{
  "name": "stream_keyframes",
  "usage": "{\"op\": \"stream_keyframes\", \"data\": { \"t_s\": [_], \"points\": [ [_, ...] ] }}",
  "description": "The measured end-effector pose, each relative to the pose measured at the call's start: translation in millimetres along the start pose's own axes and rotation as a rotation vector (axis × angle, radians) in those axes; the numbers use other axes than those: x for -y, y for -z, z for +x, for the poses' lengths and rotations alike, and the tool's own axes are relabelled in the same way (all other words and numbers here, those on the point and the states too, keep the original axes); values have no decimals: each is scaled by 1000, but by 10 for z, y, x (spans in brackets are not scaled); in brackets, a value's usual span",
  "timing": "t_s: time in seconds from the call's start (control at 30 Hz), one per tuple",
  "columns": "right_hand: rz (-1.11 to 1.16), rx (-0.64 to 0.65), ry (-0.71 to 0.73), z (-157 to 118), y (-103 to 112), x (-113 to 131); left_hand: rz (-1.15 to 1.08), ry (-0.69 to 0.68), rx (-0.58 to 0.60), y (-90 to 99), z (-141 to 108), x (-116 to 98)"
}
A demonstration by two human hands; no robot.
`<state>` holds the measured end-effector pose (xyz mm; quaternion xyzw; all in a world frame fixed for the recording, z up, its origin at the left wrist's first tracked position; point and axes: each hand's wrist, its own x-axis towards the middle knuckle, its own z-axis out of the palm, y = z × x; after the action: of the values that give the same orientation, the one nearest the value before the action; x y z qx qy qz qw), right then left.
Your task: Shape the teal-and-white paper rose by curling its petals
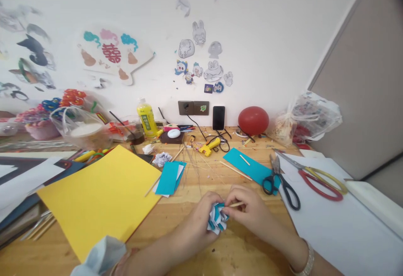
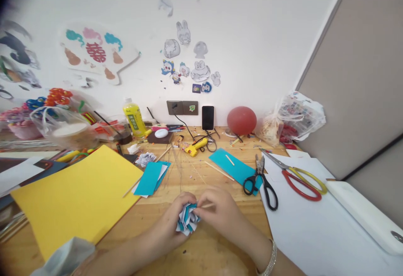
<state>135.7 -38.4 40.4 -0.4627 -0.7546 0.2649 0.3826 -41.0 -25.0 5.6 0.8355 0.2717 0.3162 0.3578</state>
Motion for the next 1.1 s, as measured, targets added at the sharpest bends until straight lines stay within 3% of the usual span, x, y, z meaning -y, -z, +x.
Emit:
{"op": "stream_keyframes", "data": {
  "t_s": [0.33,0.53,0.7,0.87,1.1],
  "points": [
    [320,-8,-185,2,-71,-111,-20,-16,-24,0,7,-15],
    [545,-15,-384,4,-122,-71,-20,-33,-30,-5,2,-17],
    [705,-2,-458,5,-149,-47,-21,-6,-57,-12,-7,-3],
    [510,-59,-369,14,-124,-50,-15,32,-107,-23,-19,33],
    [86,-238,32,-49,-180,-45,45,8,-167,-26,11,53]
  ]
}}
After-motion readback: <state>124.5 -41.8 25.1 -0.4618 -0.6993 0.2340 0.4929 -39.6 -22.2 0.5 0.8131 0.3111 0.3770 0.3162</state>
